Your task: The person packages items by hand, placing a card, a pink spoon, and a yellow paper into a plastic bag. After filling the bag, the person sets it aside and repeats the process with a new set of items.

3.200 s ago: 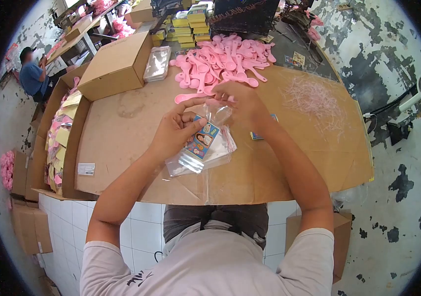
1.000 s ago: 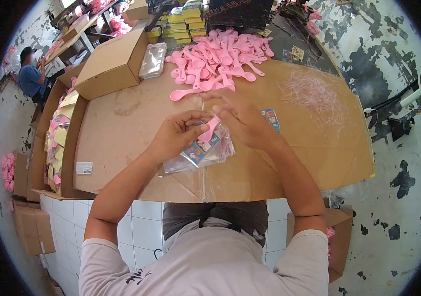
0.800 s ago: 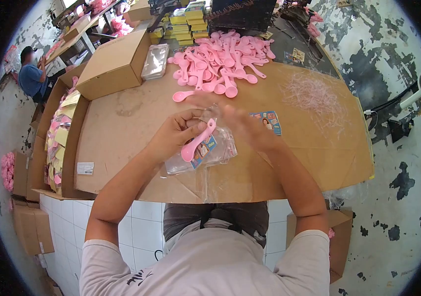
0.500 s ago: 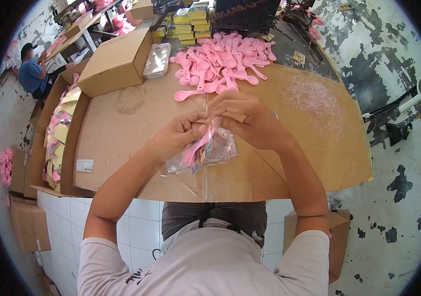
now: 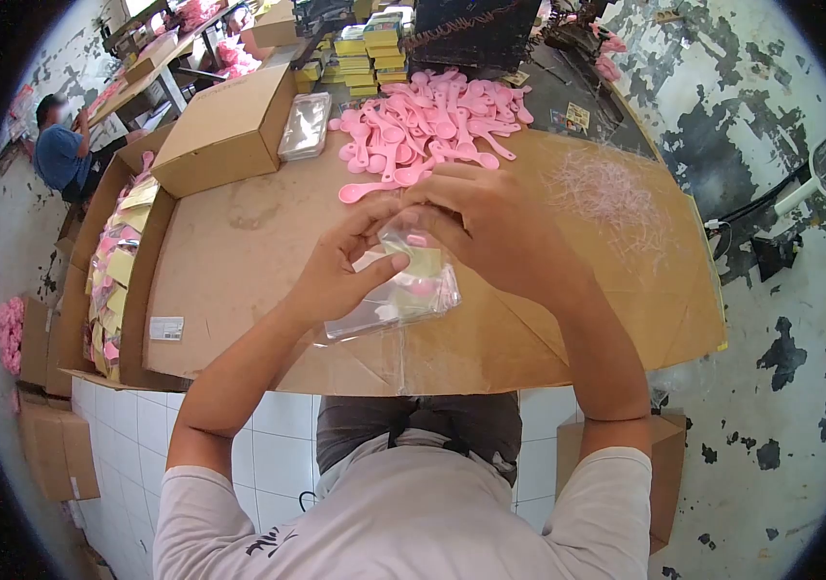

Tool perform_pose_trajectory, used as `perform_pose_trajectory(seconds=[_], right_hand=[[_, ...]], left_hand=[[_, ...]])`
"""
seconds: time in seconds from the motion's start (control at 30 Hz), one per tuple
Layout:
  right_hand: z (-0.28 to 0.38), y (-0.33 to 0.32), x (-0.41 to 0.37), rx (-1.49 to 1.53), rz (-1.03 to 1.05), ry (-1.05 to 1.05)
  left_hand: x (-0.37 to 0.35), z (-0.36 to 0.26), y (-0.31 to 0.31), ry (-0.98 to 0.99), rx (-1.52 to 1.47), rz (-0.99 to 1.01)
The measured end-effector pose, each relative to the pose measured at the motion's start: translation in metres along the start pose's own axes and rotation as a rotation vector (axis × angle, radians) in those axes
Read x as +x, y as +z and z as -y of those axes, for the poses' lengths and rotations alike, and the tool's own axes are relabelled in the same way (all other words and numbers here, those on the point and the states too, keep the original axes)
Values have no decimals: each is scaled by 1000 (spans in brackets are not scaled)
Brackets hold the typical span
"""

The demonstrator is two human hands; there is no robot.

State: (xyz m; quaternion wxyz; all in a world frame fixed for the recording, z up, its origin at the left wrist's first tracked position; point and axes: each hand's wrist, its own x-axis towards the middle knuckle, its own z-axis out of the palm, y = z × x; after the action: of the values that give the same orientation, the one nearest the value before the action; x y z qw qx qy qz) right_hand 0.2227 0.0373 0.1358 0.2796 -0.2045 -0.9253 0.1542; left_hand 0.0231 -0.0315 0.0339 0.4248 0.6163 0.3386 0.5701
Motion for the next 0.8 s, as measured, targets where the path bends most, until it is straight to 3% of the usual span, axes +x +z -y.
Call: perform_pose_trajectory(seconds=[0.17, 0.27, 0.37, 0.47, 0.57, 0.67, 0.77, 0.8], right_hand=[[-2, 15, 0, 82, -56, 0], [-8, 26, 3, 113, -186, -4], [-11, 35, 8, -39, -377, -139], [-6, 31, 10, -332, -367, -294], [-3, 41, 12, -475, -326, -331], [-7, 49, 17, -571, -330, -399], [-13, 56, 16, -735, -248, -399], [-16, 56, 16, -671, -268, -350]], left_hand=[[2, -10, -4, -149, 15, 6], [4, -5, -4, -151, -219, -38], [4, -10, -8, -180, -184, -63], [5, -11, -9, -199, -124, -123], [2, -4, -3, -51, -72, -173], [-2, 2, -5, -18, 249, -173], [-1, -2, -12, -82, 547, -32], [-1, -1, -9, -84, 494, -58]])
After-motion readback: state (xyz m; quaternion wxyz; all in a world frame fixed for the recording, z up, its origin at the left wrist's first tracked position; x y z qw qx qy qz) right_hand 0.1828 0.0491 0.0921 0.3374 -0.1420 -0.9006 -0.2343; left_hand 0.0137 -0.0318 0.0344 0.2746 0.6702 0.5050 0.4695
